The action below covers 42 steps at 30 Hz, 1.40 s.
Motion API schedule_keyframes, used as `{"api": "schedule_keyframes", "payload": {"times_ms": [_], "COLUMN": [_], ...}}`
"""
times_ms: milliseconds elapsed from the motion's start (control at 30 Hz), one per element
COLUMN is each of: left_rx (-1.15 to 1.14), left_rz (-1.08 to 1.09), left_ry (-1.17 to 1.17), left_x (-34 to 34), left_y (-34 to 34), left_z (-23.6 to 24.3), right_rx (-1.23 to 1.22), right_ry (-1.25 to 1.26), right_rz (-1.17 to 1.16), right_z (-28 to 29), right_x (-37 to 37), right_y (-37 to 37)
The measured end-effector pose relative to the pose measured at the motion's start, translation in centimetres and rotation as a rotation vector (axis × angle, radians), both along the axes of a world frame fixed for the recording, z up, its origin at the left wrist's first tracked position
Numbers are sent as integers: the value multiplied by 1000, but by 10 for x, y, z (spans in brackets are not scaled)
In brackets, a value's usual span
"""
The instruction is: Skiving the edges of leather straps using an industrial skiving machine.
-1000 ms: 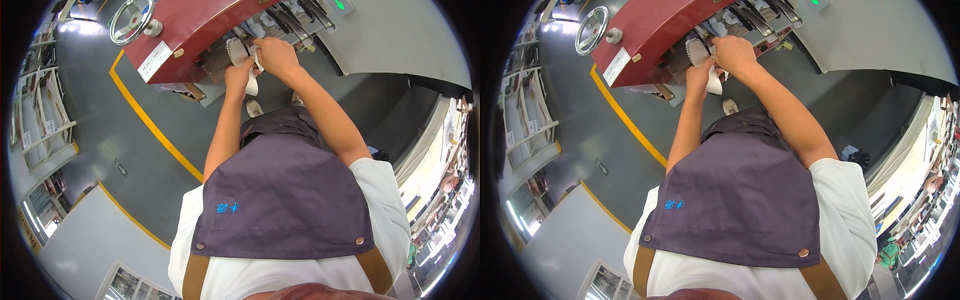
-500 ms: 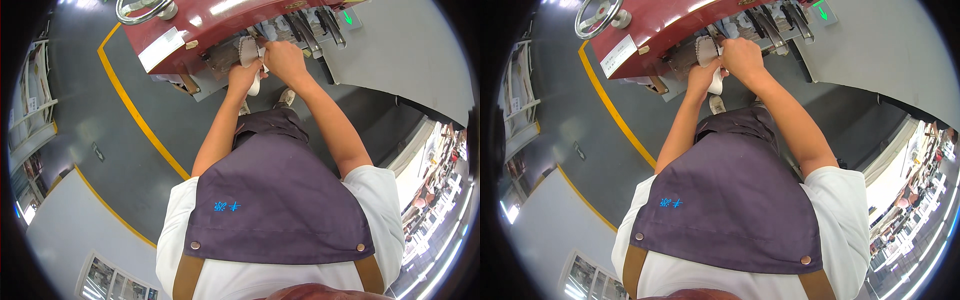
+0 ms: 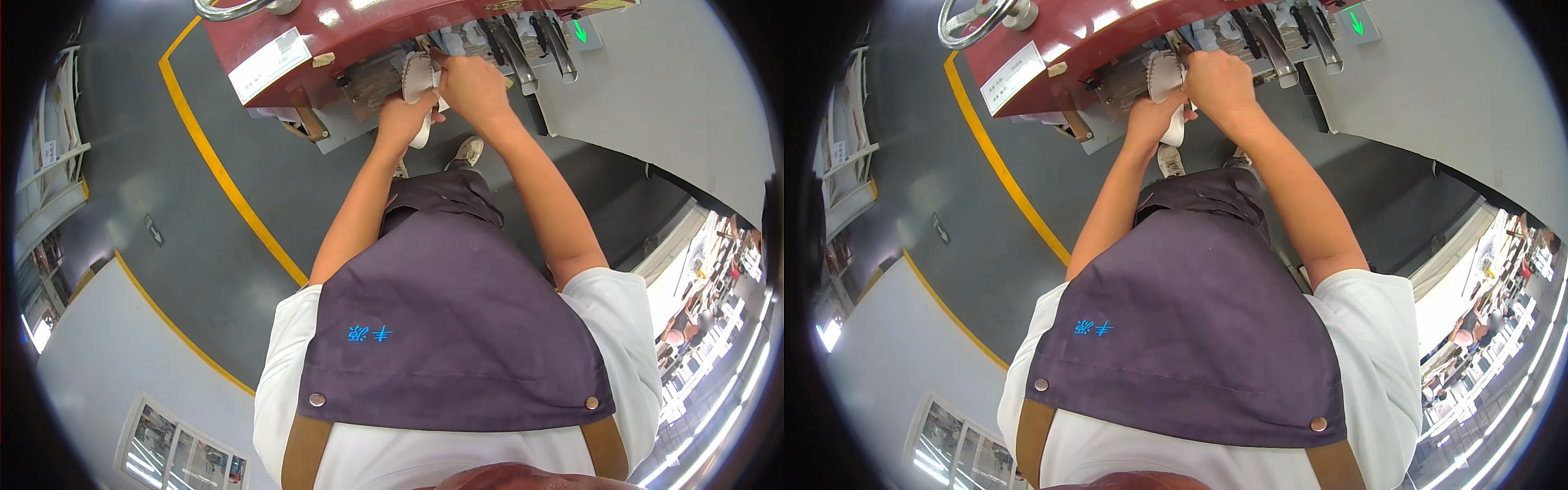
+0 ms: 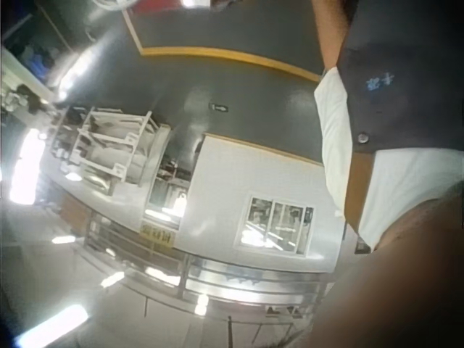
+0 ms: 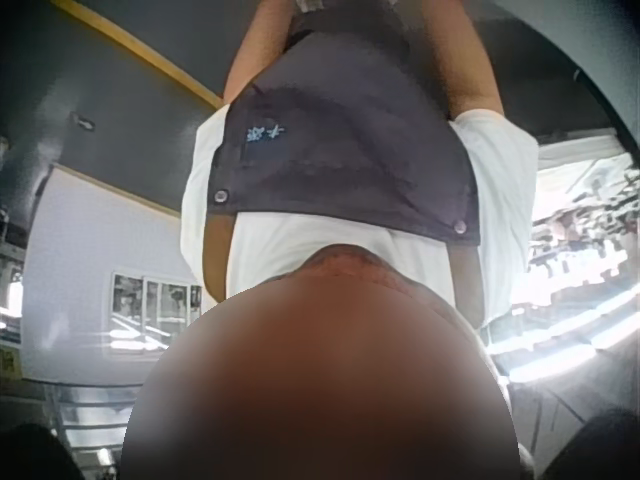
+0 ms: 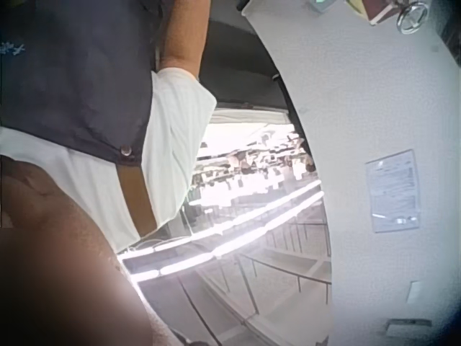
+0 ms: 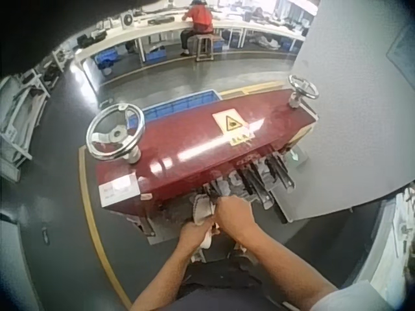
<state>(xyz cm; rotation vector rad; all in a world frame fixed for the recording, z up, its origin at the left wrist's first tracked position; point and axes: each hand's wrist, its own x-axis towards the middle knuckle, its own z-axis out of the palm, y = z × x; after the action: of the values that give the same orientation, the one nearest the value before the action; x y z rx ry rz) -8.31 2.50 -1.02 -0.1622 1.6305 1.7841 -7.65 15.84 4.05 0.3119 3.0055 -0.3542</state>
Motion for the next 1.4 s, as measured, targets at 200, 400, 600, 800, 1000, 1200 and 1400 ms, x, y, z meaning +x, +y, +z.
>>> {"api": "schedule_keyframes", "payload": {"times_ms": [200, 400, 600, 800, 1000, 1200, 1400], "left_rx": [56, 49, 80, 113, 343, 329, 281], "left_rz": [48, 16, -30, -1, -201, -268, -356], "left_ry": [-5, -11, -22, -9, -93, -141, -151], "left_x": [0, 1, -1, 10, 24, 32, 36], "left_y": [-2, -4, -7, -26, -49, -51, -55], "left_z": [-3, -2, -4, 5, 28, 46, 44], "right_rx": [-19, -16, 34, -351, -1101, -911, -938], "right_ry": [53, 50, 55, 272, 197, 461, 468], "right_rz": [-1, 4, -29, -149, -366, -155, -84], "right_z": [-8, 1, -23, -15, 3, 8, 13], "right_x": [5, 3, -4, 52, 71, 69, 73], "right_y": [-3, -1, -5, 2, -15, -25, -22]}}
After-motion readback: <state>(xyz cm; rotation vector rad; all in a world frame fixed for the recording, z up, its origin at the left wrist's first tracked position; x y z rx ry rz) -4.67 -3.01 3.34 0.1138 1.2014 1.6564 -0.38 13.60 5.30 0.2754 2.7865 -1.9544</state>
